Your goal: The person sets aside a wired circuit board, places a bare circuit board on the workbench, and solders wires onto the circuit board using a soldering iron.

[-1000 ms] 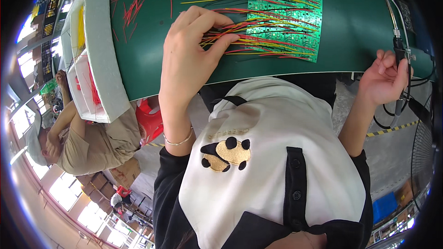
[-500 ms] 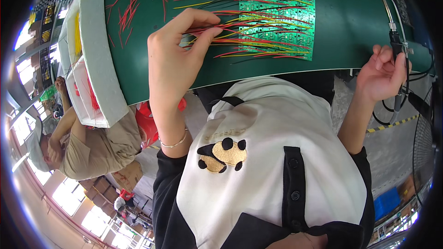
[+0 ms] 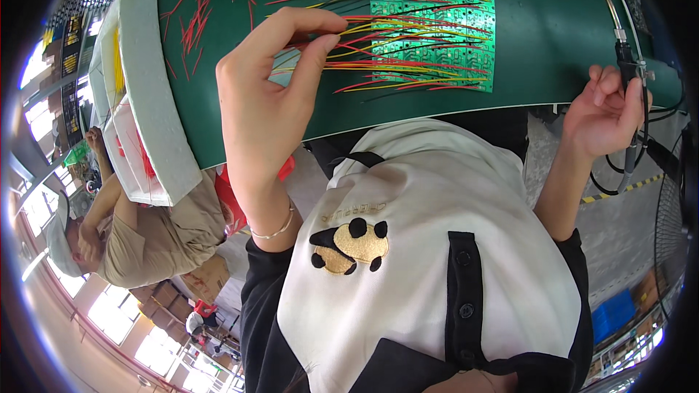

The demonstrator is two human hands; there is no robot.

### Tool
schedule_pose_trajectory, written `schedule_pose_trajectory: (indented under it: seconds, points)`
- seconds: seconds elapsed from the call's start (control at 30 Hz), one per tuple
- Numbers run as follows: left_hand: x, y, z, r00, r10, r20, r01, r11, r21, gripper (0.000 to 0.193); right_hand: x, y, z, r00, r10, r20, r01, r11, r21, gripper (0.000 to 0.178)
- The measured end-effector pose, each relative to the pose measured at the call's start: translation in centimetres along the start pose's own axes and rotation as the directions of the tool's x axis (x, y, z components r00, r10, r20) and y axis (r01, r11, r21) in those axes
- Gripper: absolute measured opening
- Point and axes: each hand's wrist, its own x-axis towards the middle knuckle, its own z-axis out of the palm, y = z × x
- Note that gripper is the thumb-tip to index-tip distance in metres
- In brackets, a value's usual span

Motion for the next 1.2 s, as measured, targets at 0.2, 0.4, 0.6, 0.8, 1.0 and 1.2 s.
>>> schedule_pose_trajectory:
  seconds: [0.2, 0.4, 0.6, 0.8, 1.0, 1.2]
  points:
    - [-0.1, 0.7, 0.1, 1.0, -0.018, -0.021, 0.018, 0.999, 0.036, 0.013, -0.1, 0.0, 0.0, 1.0, -0.009, 0.009, 0.009, 1.0, 0.004, 0.02]
    - [-0.4, 0.1, 0.0, 1.0, -0.015, -0.014, 0.016, 0.997, 0.07, 0.013, -0.2, 0.0, -0.2, 0.999, -0.017, 0.031, 0.017, 1.0, 0.022, 0.02]
    - [-0.4, 0.0, 0.2, 0.999, -0.03, -0.045, 0.037, 0.987, 0.159, 0.011, -0.1, 0.2, -0.4, 0.999, -0.023, 0.03, 0.023, 1.0, -0.012, 0.02]
    - [-0.1, -0.3, 0.8, 0.993, 0.117, -0.025, -0.105, 0.954, 0.28, 0.014, 0.0, 0.0, -0.2, 0.999, -0.03, 0.03, 0.031, 0.999, -0.027, 0.019]
    - [0.3, 0.0, 2.2, 0.98, 0.19, 0.054, -0.198, 0.942, 0.27, 0.019, 0.3, 0.8, -1.1, 0.992, -0.093, 0.08, 0.086, 0.992, 0.089, 0.006]
    - [-0.1, -0.4, 2.6, 0.97, 0.212, 0.117, -0.233, 0.947, 0.222, 0.015, 0.2, 0.6, -0.9, 0.994, -0.089, 0.069, 0.085, 0.994, 0.065, 0.006]
